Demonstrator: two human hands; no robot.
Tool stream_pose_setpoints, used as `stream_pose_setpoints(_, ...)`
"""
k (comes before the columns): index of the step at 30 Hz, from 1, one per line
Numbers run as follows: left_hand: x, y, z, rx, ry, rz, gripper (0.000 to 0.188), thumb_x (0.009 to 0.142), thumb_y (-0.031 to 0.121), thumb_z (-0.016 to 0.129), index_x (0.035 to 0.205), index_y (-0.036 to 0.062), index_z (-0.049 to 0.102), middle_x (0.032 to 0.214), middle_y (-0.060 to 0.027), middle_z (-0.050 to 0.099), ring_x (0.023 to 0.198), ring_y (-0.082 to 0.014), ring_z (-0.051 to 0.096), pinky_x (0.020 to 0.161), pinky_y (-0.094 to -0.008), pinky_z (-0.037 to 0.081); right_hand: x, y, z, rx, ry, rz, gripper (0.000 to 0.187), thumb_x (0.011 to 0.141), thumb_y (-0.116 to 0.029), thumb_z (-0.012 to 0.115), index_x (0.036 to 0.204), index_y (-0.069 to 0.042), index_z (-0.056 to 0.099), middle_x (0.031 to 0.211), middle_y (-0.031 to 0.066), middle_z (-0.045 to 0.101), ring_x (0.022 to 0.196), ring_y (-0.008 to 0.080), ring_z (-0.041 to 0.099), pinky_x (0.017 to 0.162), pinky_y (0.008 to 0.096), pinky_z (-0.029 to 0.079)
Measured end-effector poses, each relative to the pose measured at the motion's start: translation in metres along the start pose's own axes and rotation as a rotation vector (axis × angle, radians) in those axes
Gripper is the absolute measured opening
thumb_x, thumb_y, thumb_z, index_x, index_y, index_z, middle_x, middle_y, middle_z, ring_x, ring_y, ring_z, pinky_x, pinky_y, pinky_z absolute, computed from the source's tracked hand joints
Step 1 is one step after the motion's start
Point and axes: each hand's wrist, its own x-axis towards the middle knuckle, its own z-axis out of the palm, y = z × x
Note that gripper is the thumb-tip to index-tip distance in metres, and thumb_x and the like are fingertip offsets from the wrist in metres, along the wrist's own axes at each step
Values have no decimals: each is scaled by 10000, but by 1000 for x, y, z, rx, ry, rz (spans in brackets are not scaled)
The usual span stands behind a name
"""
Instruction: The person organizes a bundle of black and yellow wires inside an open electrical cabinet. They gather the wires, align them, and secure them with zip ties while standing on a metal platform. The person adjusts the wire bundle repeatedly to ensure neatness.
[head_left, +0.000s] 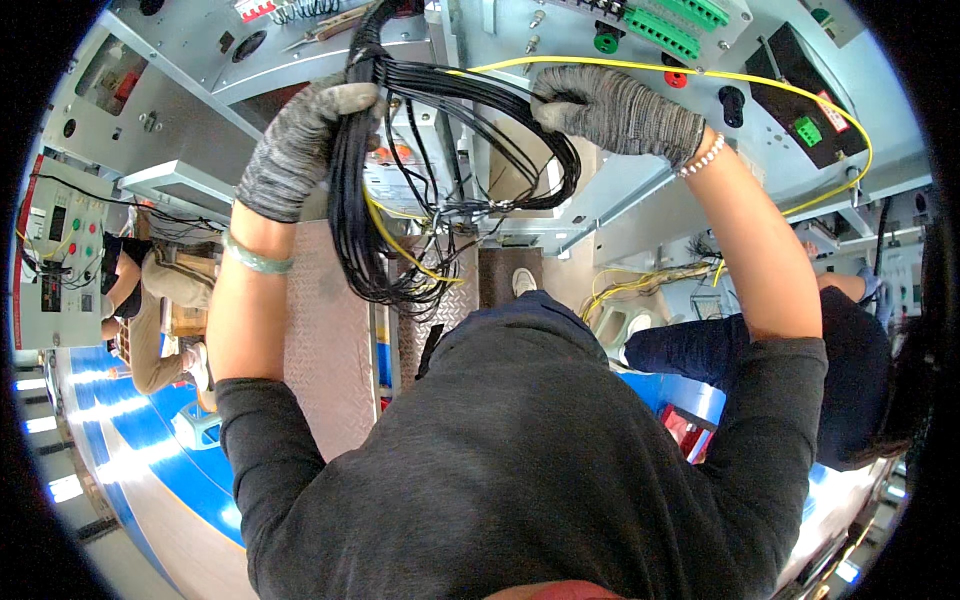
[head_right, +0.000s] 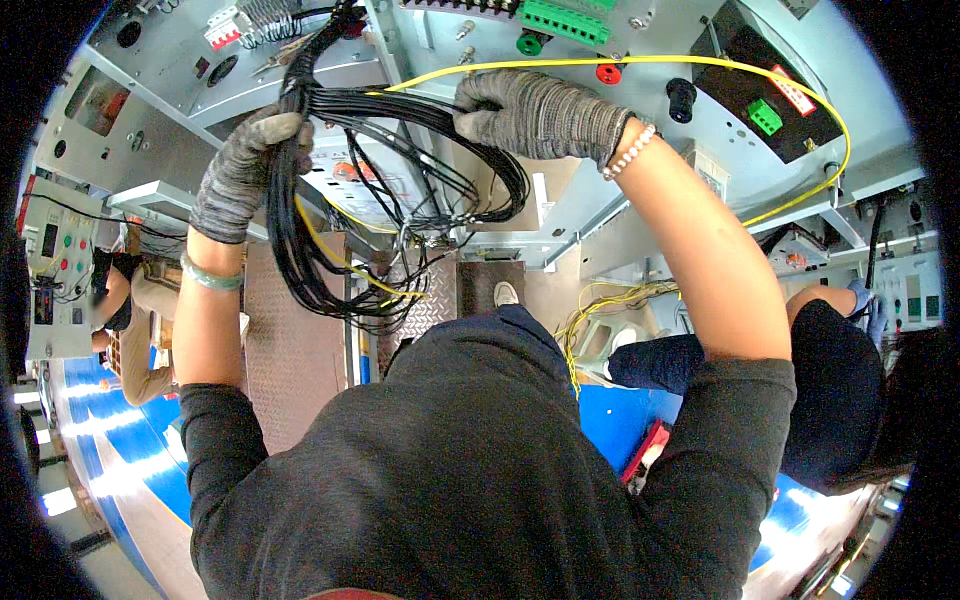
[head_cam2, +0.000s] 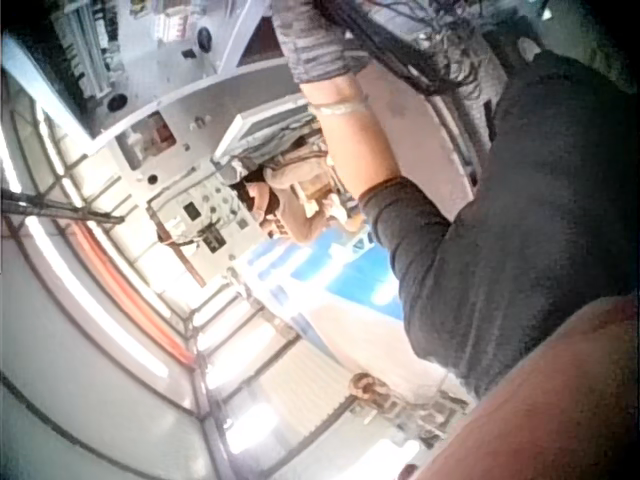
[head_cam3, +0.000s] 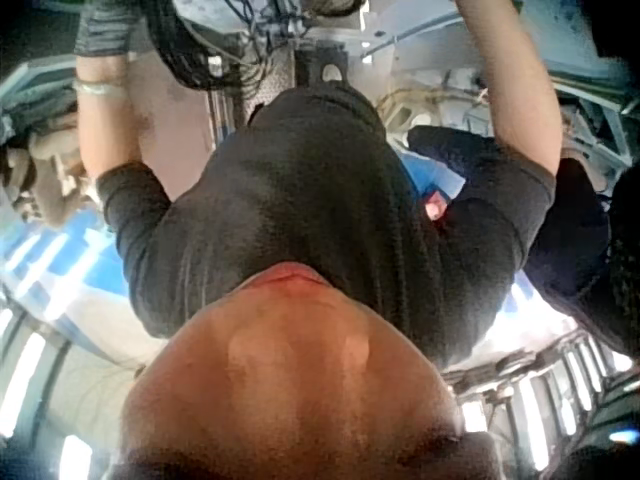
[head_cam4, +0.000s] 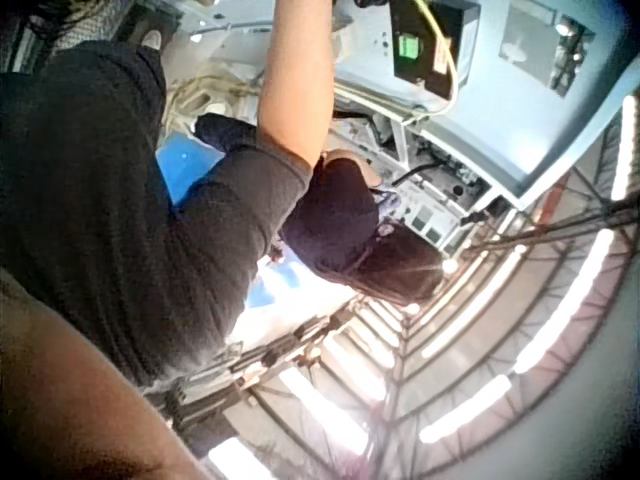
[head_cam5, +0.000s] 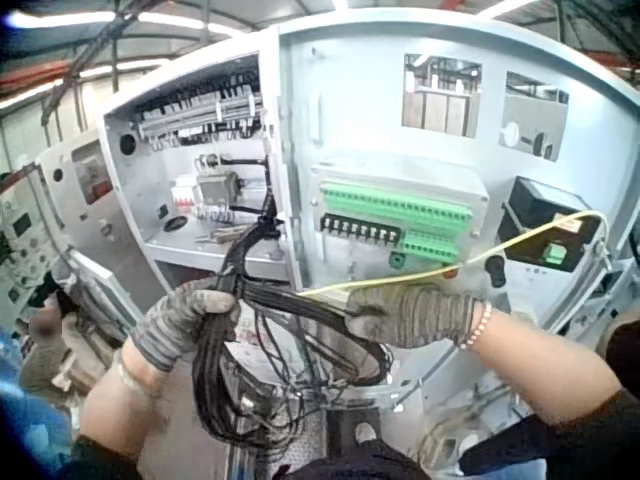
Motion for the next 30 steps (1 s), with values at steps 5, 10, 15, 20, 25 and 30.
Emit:
stream_pose_setpoints(5, -6, 2, -8, -307, -50, 27, 229, 803, 266, 634, 836, 48, 573, 747, -11, 545, 643, -98, 492, 578, -224, 440, -1, 16, 23, 312, -40, -23, 384, 827, -340, 604, 1021, -9, 591, 881, 82, 626, 876, 149, 586, 796, 296, 474)
stream_pose_setpoints(10, -6, 2, -16, -355, -77, 0, 174, 853, 204, 589, 874, 57, 499, 771, -6, 484, 648, -92, 422, 554, -220, 399, -8, 53, 48, 533, -25, 99, 370, 843, -305, 598, 1039, 8, 571, 863, 59, 606, 816, 115, 575, 750, 273, 494)
stream_pose_setpoints(15, -1, 2, -25, -411, -168, -9, 184, 872, 204, 568, 904, 45, 481, 776, -1, 465, 650, -81, 397, 530, -211, 389, -22, 125, 110, 93, 66, -42, 306, 845, -226, 598, 1045, 4, 574, 883, 96, 631, 776, 153, 587, 752, 269, 482)
stream_pose_setpoints(20, -5, 0, -24, -279, -100, -11, 226, 841, 266, 599, 865, 52, 529, 730, 10, 480, 626, -73, 420, 516, -205, 381, -41, 116, 147, 325, 61, 242, 230, 836, -169, 542, 1002, -16, 584, 894, 110, 606, 850, 237, 590, 780, 324, 462)
stream_pose_setpoints(25, -14, 6, -4, -97, 99, -24, 257, 806, 335, 630, 805, 81, 590, 673, 21, 523, 556, -72, 478, 499, -215, 392, -59, 105, 125, 739, 302, 172, 397, 848, -399, 566, 1007, -35, 564, 823, 62, 626, 773, 142, 612, 754, 266, 479)
stream_pose_setpoints(30, -18, 7, 11, -67, 138, 3, 288, 769, 372, 658, 838, 96, 617, 717, 10, 581, 565, -93, 519, 522, -212, 436, -41, 44, 80, 658, 349, 151, 376, 863, -348, 565, 1024, -8, 561, 897, 67, 598, 810, 138, 551, 765, 278, 447)
